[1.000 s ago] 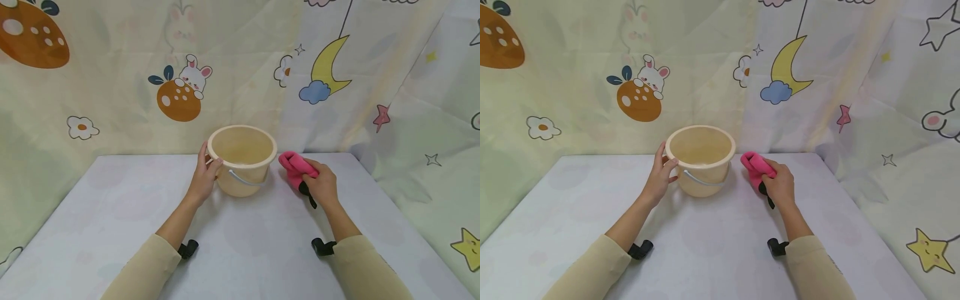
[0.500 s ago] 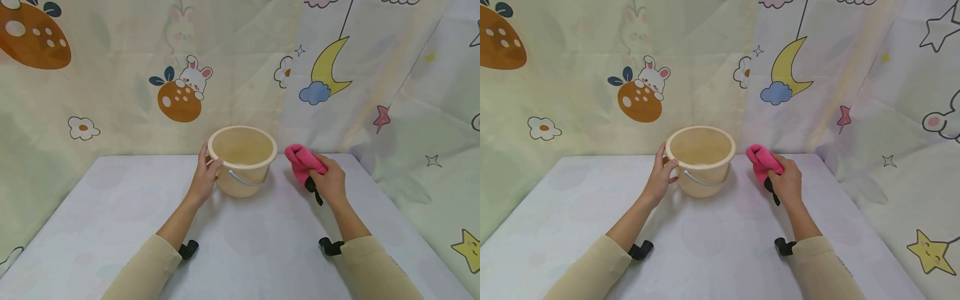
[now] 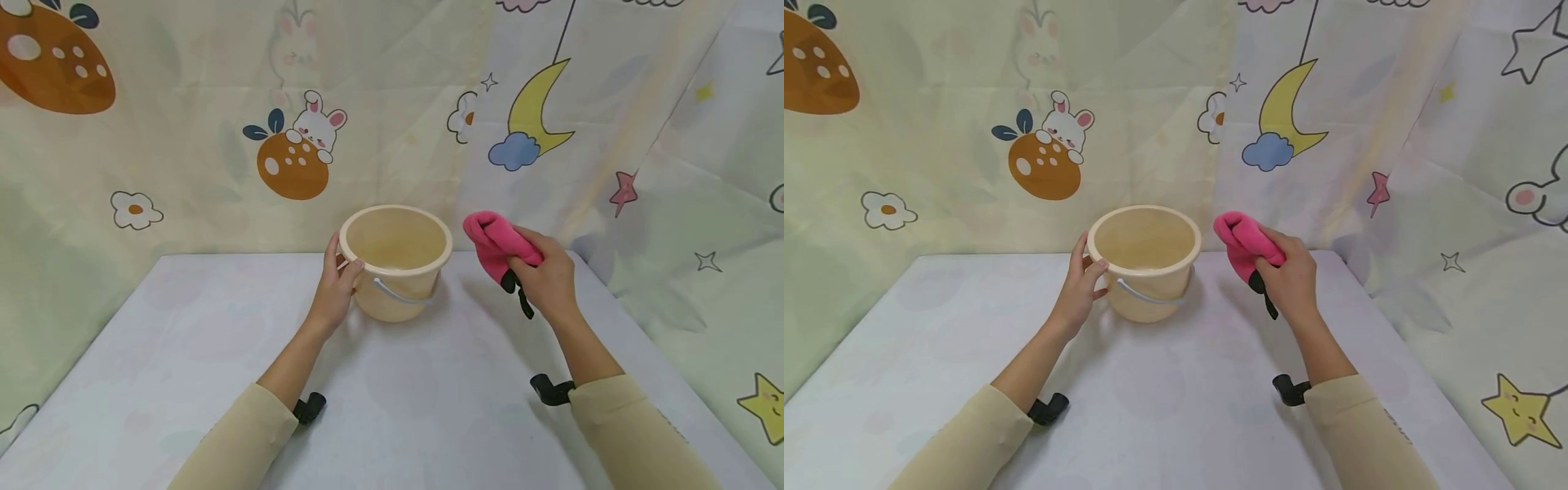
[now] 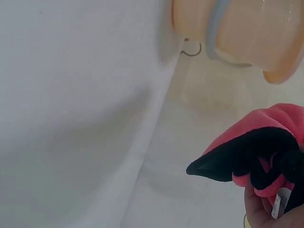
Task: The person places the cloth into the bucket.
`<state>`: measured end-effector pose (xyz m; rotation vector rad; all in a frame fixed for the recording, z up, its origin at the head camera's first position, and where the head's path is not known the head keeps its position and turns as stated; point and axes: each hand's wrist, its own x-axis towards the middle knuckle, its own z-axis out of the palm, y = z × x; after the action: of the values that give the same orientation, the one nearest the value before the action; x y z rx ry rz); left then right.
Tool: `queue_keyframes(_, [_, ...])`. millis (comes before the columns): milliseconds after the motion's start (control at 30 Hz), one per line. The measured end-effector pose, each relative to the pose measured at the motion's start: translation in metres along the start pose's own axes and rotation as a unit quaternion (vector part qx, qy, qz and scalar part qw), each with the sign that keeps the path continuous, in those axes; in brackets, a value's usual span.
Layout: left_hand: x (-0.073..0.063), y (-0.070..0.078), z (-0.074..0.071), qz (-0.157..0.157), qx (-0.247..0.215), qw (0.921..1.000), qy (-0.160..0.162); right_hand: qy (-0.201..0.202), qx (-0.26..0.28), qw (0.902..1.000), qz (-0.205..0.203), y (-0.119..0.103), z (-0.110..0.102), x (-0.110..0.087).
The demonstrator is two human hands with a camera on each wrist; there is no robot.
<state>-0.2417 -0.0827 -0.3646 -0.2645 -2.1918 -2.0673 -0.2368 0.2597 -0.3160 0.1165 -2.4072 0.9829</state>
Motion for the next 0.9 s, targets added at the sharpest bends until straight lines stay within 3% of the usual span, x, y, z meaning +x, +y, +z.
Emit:
queue_keyframes(567, [0.0,-0.002,-0.001,0.001,-0.005,1.0,-0.008,0.006,0.002,0.999,-0.045,-0.041,-0.012,0.019])
queue_keyframes(900, [0.0,-0.002,0.0,0.006,-0.007,0.9999,-0.008,0.012,0.024,0.9972,-0.07,-0.059,-0.001,0.025])
